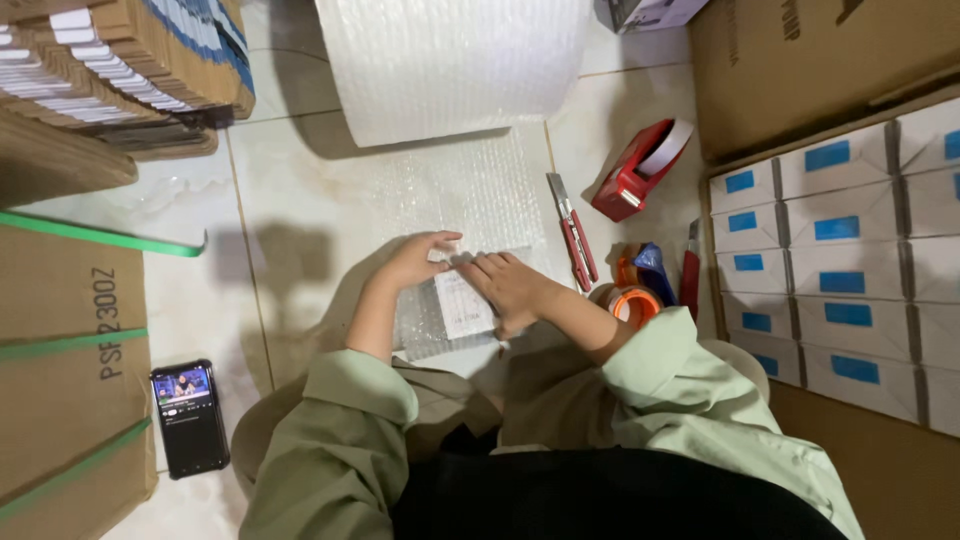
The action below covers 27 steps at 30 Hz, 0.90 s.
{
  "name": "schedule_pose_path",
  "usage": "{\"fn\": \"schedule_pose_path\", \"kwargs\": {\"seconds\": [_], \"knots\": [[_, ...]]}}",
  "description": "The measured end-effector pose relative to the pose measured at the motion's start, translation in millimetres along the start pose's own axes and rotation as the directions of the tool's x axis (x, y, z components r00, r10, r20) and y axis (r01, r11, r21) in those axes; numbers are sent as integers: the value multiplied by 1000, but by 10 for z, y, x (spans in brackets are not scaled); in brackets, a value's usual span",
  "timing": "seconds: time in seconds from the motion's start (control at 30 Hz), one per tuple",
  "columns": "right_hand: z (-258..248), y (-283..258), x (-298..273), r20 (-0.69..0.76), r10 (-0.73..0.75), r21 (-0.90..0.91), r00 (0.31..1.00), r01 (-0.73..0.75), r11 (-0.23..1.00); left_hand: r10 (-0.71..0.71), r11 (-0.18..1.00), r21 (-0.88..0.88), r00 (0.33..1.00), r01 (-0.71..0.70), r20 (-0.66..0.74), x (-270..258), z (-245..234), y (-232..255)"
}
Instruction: The person sits on the floor and wraps small white boxes with bubble wrap. They use a utility knife to cut the bubble wrap and a tape dispenser to secure the wrapping with orange tape. The wrapped packages are then placed into a larger cardboard box.
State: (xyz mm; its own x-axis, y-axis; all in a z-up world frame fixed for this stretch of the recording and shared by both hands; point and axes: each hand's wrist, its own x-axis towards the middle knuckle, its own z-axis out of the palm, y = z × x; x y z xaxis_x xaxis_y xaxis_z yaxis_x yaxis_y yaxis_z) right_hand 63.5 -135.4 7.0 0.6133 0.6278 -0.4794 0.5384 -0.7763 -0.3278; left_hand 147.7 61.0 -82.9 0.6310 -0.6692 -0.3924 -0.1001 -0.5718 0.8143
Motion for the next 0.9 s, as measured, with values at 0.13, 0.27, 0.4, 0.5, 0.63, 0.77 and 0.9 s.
{"fn": "schedule_pose_path", "kwargs": {"seconds": [0.13,0.27,0.4,0.5,0.63,0.77,0.9], "knots": [[-219,-203,-171,173,-58,307,983,2,952,-30,923,385,997,0,73,-209,123,75],[-7,-125,-127,234,-113,373,966,17,927,-125,885,462,986,58,115,-315,352,27],[-150,-123,-168,292,-147,487,945,-15,873,-99,868,496,990,39,96,-344,464,-140],[-116,-39,-138,330,-162,539,930,-45,841,-86,873,487,990,19,115,-401,435,-105],[8,101,29,387,-162,522,908,-70,850,-147,891,452,971,47,189,-553,233,271],[11,161,96,419,-168,498,892,-72,864,-157,878,476,968,47,195,-488,263,176],[-53,137,127,382,-192,533,904,-46,845,-145,891,452,968,38,206,-455,250,170]]}}
